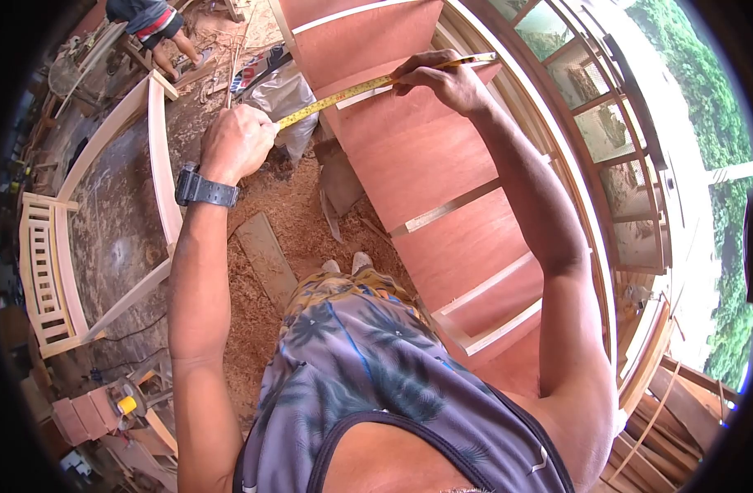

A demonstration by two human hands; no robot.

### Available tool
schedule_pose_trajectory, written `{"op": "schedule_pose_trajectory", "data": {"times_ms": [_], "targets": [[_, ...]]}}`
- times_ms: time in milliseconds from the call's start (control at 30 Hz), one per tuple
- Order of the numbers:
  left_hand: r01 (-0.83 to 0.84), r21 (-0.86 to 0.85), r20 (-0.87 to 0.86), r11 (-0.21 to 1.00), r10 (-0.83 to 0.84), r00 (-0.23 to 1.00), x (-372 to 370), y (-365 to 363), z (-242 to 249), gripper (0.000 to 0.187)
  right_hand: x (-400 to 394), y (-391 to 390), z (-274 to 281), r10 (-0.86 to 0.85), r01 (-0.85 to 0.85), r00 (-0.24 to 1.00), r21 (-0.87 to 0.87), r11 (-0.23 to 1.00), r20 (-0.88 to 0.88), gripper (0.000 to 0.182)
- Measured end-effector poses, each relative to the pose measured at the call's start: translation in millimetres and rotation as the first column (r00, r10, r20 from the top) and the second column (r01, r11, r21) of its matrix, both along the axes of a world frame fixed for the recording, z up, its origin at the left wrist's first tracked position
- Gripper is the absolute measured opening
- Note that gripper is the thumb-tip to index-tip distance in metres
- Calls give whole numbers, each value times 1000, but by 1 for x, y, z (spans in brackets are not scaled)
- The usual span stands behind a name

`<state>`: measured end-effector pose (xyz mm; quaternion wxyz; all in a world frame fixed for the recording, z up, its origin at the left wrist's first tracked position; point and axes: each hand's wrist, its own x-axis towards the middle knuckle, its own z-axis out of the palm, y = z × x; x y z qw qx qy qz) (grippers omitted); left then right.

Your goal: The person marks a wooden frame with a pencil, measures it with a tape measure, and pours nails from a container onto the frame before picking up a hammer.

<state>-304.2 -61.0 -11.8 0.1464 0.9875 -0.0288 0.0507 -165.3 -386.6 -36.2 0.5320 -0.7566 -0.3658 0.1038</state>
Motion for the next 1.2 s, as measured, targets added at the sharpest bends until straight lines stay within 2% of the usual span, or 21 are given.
{"op": "schedule_pose_trajectory", "data": {"times_ms": [33,167,233,333,567,767,833,867,967,1200], "targets": [[-22,22,-41,1000,23,999,0,0,1,23,1,0,-1,0,0,1000,3,1000,10,24],[13,29,-7,999,-13,1000,1,3,-2,24,2,-2,-3,22,-22,999,18,1000,34,25],[25,38,4,999,-26,1000,1,3,-1,24,5,-4,-2,76,-70,992,-56,996,104,25],[77,-9,79,997,-76,994,1,5,-4,26,5,-2,-3,44,-44,999,9,999,29,25],[36,-1,93,999,-36,995,0,5,-7,25,3,-2,1,59,-56,997,-50,997,50,25],[-39,13,18,999,39,999,-2,0,2,25,3,-1,0,91,-91,995,-4,996,51,25],[-72,-25,-33,997,71,997,-4,-2,5,25,-2,2,0,-8,9,999,-29,1000,50,23],[-67,-20,-37,998,66,997,-2,-1,6,26,-4,2,1,-5,7,999,-27,1000,47,22],[-42,-21,-37,999,41,998,7,14,6,25,-3,-2,-2,-12,13,1000,4,1000,-29,23],[-127,-22,72,992,128,989,71,74,7,25,-4,-3,-1,8,0,996,81,997,-92,23]]}}
